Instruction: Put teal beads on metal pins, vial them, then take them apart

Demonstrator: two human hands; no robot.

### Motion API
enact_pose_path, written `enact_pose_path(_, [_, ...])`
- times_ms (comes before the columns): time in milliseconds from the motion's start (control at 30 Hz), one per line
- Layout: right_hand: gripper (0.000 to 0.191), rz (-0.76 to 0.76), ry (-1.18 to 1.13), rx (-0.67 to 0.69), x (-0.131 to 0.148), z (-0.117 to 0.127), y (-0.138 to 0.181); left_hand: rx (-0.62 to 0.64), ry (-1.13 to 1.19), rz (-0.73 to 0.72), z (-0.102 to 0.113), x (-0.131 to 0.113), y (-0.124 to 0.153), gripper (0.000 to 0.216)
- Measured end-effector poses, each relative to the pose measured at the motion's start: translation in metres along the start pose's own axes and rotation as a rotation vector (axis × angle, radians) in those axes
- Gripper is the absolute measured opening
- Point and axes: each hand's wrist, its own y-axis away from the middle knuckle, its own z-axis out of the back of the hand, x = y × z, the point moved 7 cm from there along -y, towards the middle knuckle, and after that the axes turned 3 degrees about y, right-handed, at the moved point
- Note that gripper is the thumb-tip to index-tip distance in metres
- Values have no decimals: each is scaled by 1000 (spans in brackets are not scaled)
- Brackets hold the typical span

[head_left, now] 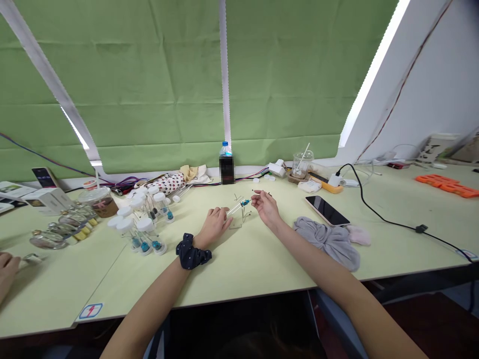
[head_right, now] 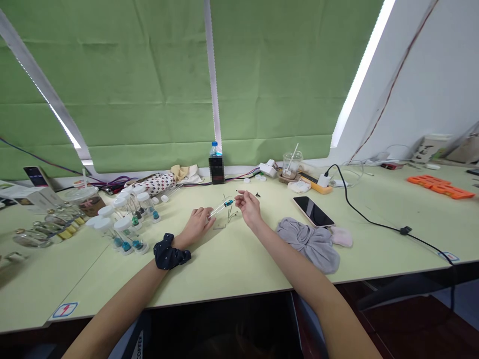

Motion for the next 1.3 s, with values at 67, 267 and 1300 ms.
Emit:
enact_pose_path(67, [31, -28, 36, 15, -5, -2, 3, 2, -11, -1, -1, -1, 0, 33])
enact_pose_path(267, [36, -92, 119, -5, -23, -6, 11, -3, -74, 13, -2, -7, 1, 31])
enact_pose_path(1300, [46, -20, 386, 182, -15, -25, 17, -9, -18, 40, 5, 0, 1, 29])
